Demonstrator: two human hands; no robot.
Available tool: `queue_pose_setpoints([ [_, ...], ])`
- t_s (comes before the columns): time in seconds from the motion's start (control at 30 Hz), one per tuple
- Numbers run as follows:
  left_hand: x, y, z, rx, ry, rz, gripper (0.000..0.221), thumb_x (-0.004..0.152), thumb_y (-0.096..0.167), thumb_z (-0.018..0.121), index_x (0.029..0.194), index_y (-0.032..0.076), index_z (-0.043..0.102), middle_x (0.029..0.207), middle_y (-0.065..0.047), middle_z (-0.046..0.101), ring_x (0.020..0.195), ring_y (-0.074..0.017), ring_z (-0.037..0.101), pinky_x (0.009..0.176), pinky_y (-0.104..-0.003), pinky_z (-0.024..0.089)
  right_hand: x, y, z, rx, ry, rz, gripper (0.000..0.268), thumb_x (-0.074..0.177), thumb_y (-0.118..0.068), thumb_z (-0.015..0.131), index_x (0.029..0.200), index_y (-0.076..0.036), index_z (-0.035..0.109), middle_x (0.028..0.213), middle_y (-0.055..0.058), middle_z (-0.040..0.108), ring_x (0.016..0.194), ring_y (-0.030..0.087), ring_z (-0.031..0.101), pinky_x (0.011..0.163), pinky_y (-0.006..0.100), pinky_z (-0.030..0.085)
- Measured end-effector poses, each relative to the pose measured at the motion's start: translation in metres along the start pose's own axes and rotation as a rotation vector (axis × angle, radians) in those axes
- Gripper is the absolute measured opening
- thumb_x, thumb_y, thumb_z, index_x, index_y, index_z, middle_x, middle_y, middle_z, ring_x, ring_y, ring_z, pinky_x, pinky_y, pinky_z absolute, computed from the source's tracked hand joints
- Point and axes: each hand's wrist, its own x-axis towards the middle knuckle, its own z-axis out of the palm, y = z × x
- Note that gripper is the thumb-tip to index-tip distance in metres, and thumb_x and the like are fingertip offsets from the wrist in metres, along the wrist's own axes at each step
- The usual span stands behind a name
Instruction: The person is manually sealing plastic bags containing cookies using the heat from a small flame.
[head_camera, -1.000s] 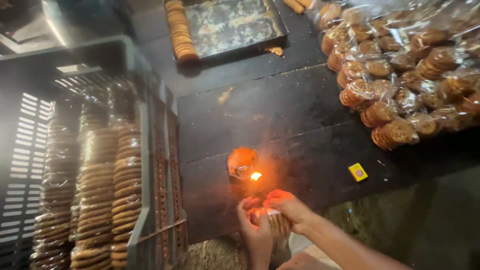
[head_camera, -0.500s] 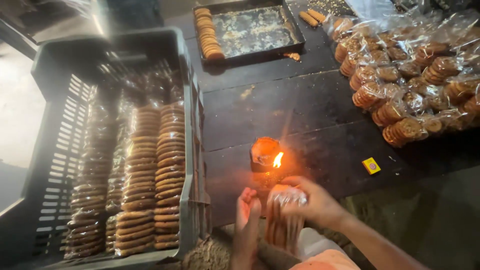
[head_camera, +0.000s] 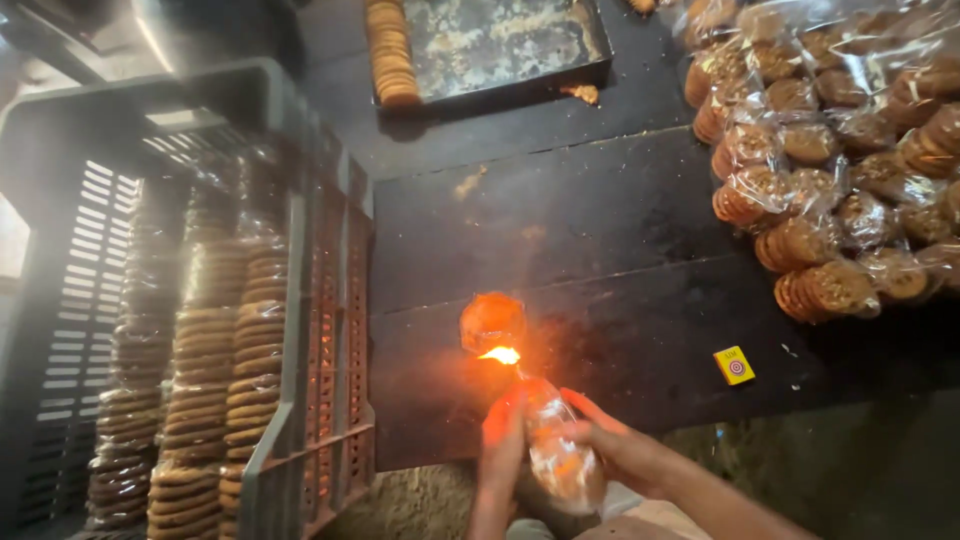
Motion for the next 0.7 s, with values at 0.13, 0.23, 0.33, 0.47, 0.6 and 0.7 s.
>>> queue_pose_setpoints([
  [0.13,-0.016,0.025,0.011,0.125,0.234,0.135,0.045,0.102,0.029,0.054,0.133,-0.001,0.062,0.129,-0.016,0.068,0.119,-0.0275,0.061,0.101,-0.040,0.047,0.018,-0.027,0.002,0.321,-0.021,0.240,0.069,0.084,-0.052,0.065,0.144,-0.020,0.050,0.124,0.005,0.070,0.105,0.022,0.071,0.087,0.040,0.061],
  [0.23,-0.032,0.024,0.004,0.415,0.199,0.352,0.050,0.103,0.030,0.053,0.142,-0.002,0.056,0.146,-0.023,0.058,0.139,-0.0364,0.044,0.112,-0.046,0.031,0.022,-0.022,-0.004,0.283,-0.070,0.262,0.070,0.088,-0.056,0.062,0.142,-0.011,0.056,0.116,0.011,0.071,0.096,0.026,0.068,0.077,0.039,0.058],
  [0.33,-0.025,0.012,-0.009,0.711,0.118,0.365,0.056,0.103,0.037,0.054,0.146,0.001,0.054,0.152,-0.025,0.053,0.149,-0.0376,0.037,0.119,-0.048,0.020,0.002,-0.031,-0.001,0.088,-0.199,0.166,0.073,0.088,-0.052,0.067,0.147,-0.010,0.050,0.130,0.008,0.065,0.114,0.018,0.061,0.092,0.034,0.049],
  [0.47,-0.032,0.051,-0.039,0.657,0.054,0.277,0.067,0.098,0.046,0.052,0.147,0.000,0.051,0.145,-0.024,0.059,0.144,-0.0306,0.047,0.120,-0.046,0.029,-0.009,-0.082,0.040,-0.355,-0.385,0.137,0.097,0.080,-0.043,0.080,0.162,-0.017,0.034,0.152,0.003,0.049,0.142,0.014,0.051,0.118,0.032,0.042],
  [0.6,-0.076,0.145,-0.121,0.581,0.204,0.542,0.068,0.097,0.046,0.052,0.144,-0.003,0.055,0.140,-0.025,0.064,0.138,-0.0328,0.052,0.118,-0.048,0.038,0.014,-0.169,0.110,-0.676,-0.403,-0.327,0.099,0.078,-0.030,0.087,0.160,-0.010,0.034,0.159,0.013,0.038,0.147,0.023,0.039,0.117,0.038,0.035],
  [0.7,-0.103,0.203,-0.210,0.829,0.732,0.996,0.080,0.095,0.053,0.056,0.142,-0.011,0.045,0.135,-0.030,0.059,0.129,-0.0420,0.054,0.113,-0.051,0.041,0.064,-0.251,0.188,-0.875,-0.345,-0.745,0.105,0.076,-0.022,0.090,0.160,-0.007,0.029,0.155,0.019,0.043,0.143,0.028,0.043,0.115,0.041,0.035],
])
